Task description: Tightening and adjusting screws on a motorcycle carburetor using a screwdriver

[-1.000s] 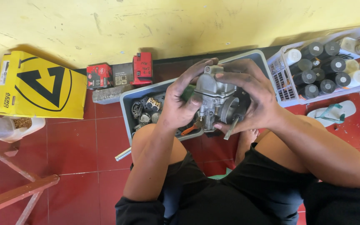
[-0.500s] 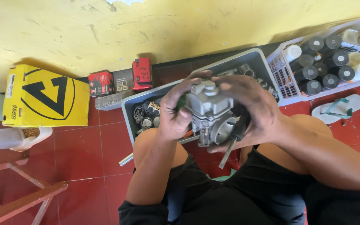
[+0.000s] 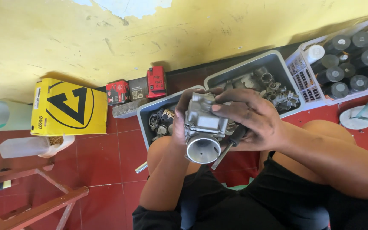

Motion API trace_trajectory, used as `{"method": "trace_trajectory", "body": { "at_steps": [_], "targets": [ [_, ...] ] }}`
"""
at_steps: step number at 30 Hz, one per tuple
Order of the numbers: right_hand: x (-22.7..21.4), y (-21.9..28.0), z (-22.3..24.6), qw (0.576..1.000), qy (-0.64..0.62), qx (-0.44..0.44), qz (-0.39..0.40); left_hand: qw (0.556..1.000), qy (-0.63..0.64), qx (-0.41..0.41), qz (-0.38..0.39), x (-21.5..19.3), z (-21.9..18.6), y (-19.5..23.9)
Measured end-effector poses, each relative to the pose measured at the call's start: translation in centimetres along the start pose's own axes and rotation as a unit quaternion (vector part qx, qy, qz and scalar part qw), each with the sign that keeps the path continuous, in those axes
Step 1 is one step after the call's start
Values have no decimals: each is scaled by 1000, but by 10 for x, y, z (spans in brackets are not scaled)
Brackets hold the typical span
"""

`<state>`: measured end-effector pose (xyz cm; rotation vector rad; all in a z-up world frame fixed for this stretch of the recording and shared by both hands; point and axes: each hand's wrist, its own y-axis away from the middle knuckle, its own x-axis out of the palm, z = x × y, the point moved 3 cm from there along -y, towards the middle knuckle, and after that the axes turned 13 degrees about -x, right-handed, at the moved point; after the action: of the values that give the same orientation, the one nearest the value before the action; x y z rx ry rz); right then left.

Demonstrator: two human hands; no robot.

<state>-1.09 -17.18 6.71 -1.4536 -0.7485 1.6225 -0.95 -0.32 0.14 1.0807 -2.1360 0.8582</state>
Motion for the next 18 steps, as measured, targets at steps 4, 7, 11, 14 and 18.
{"method": "trace_trajectory", "body": {
  "at_steps": [4,7,11,14,18],
  "targets": [
    [-2,-1,-2,999,-36,2,-9,996,59,59,31,3,11,-6],
    [-5,2,-6,998,-49,34,8,989,-104,91,46,-2,2,-12],
    [-10,0,-9,990,-128,48,35,983,-124,106,89,3,-5,-13],
    [-3,14,-10,983,-157,53,73,979,-162,98,78,11,-11,-13],
    [-3,12,-3,989,-88,1,123,982,-152,69,84,23,-13,-10]
  ]
}}
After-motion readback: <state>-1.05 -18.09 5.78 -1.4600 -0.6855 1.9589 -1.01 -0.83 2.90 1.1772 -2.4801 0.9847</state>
